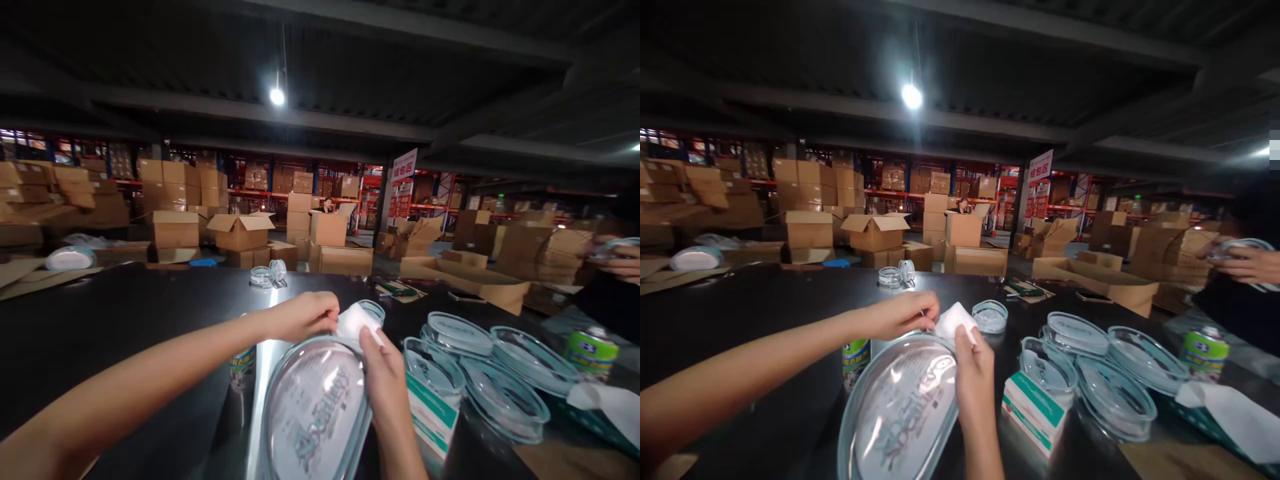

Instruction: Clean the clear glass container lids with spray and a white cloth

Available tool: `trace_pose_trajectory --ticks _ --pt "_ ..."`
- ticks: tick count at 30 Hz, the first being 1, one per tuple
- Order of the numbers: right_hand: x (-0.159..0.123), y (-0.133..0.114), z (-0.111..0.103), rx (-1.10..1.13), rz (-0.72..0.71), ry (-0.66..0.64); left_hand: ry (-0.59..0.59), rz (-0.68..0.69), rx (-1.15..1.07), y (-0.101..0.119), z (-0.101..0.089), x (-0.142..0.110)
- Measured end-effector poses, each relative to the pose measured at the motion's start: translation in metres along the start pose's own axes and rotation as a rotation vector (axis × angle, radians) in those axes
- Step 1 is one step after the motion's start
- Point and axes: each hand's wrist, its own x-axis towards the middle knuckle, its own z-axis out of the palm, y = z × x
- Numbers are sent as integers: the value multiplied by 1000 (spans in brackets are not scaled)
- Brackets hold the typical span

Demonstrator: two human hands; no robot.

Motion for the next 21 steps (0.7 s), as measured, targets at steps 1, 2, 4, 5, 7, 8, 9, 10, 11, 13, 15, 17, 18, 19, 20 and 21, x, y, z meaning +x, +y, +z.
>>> trace_pose_trajectory --ticks 1,2,4,5,7,8,9,10,11,13,15,17,18,19,20,21 --pt "1 1 -1 -7 -7 -17 -2 -16 -21 0 0 1" --pt "2 2 -2 -3 -9 -8 4 -36 -51 0 1 1" --pt "5 0 -8 36 -4 67 31 -77 -122 -1 2 0" --pt "7 -1 -11 67 8 97 35 -81 -147 -2 2 -1" --pt "11 -4 -16 119 35 101 9 -32 -158 -4 2 -3" --pt "12 -5 -18 134 42 86 -7 0 -155 -4 2 -3" --pt "13 -5 -19 143 45 75 -24 28 -147 -4 3 -3" --pt "14 -5 -19 142 44 71 -39 47 -134 -4 3 -3" --pt "14 -5 -18 134 37 73 -52 57 -118 -4 4 -2" --pt "14 -5 -17 121 26 92 -71 67 -89 -4 5 0" --pt "14 -4 -17 116 21 116 -65 88 -64 -4 6 3" --pt "15 -3 -18 112 15 136 -43 101 -52 -4 7 4" --pt "15 -3 -19 108 11 139 -36 102 -51 -4 7 4" --pt "15 -3 -19 105 6 137 -35 102 -55 -3 6 4" --pt "15 -3 -20 104 3 129 -38 106 -64 -3 5 4" --pt "14 -4 -20 106 1 118 -42 112 -75 -2 4 3"
